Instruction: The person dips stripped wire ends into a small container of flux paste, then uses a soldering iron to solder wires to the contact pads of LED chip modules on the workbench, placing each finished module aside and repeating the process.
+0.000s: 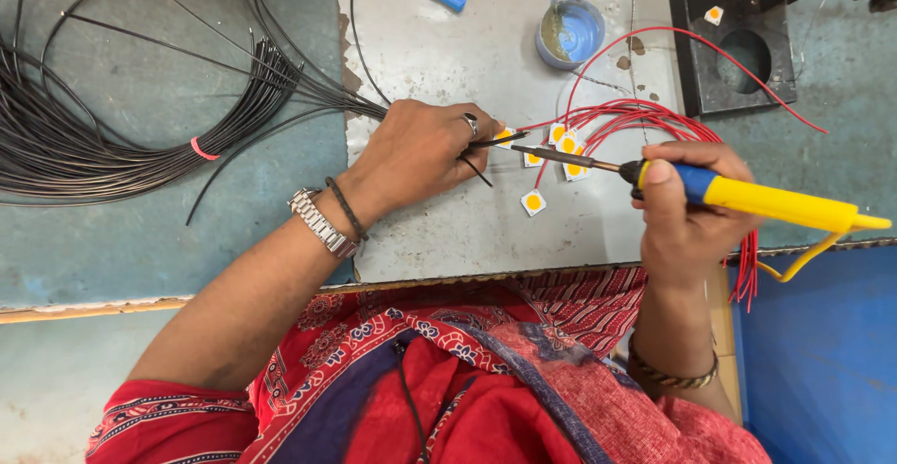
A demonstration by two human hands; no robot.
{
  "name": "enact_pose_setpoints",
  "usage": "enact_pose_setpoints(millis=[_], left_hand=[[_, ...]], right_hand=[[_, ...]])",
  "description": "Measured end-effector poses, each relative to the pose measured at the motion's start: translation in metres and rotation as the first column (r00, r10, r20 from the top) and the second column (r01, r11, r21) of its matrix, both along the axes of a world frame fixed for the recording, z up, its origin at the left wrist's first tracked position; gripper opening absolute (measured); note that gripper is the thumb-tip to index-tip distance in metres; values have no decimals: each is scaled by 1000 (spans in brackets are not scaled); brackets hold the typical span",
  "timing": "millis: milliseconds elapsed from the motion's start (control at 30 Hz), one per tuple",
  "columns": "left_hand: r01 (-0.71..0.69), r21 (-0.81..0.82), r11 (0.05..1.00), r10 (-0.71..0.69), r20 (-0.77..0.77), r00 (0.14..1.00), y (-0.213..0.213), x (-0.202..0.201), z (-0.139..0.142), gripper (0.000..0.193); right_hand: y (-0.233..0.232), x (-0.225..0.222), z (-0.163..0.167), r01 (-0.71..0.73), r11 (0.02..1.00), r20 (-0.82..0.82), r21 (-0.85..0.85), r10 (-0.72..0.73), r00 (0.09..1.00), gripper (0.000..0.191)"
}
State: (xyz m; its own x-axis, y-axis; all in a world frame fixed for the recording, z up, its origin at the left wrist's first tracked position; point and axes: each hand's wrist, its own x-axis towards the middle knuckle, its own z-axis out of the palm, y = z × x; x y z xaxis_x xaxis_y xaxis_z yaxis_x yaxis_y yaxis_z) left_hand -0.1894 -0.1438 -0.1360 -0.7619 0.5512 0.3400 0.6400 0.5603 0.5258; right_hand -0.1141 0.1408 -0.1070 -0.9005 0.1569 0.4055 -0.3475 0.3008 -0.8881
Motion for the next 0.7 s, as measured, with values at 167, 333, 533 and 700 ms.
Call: enact_pose_setpoints(millis=[167,333,533,700], left_hand=[[17,56,998,-15,-43,999,-1,0,0,20],[8,58,998,-5,-50,999,0,0,-1,20],[3,21,1000,-2,-47,999,0,0,-2,19],[7,12,1000,-7,-54,999,0,-1,-3,20]], right_hand=[[-10,-3,-5,-25,999,16,29,25,1000,16],[-12,-3,-7,-35,999,22,30,34,999,17],[-17,-3,-8,-33,996,-4,88,34,999,17],[-19,-5,-9,-35,994,-1,99,35,999,16]])
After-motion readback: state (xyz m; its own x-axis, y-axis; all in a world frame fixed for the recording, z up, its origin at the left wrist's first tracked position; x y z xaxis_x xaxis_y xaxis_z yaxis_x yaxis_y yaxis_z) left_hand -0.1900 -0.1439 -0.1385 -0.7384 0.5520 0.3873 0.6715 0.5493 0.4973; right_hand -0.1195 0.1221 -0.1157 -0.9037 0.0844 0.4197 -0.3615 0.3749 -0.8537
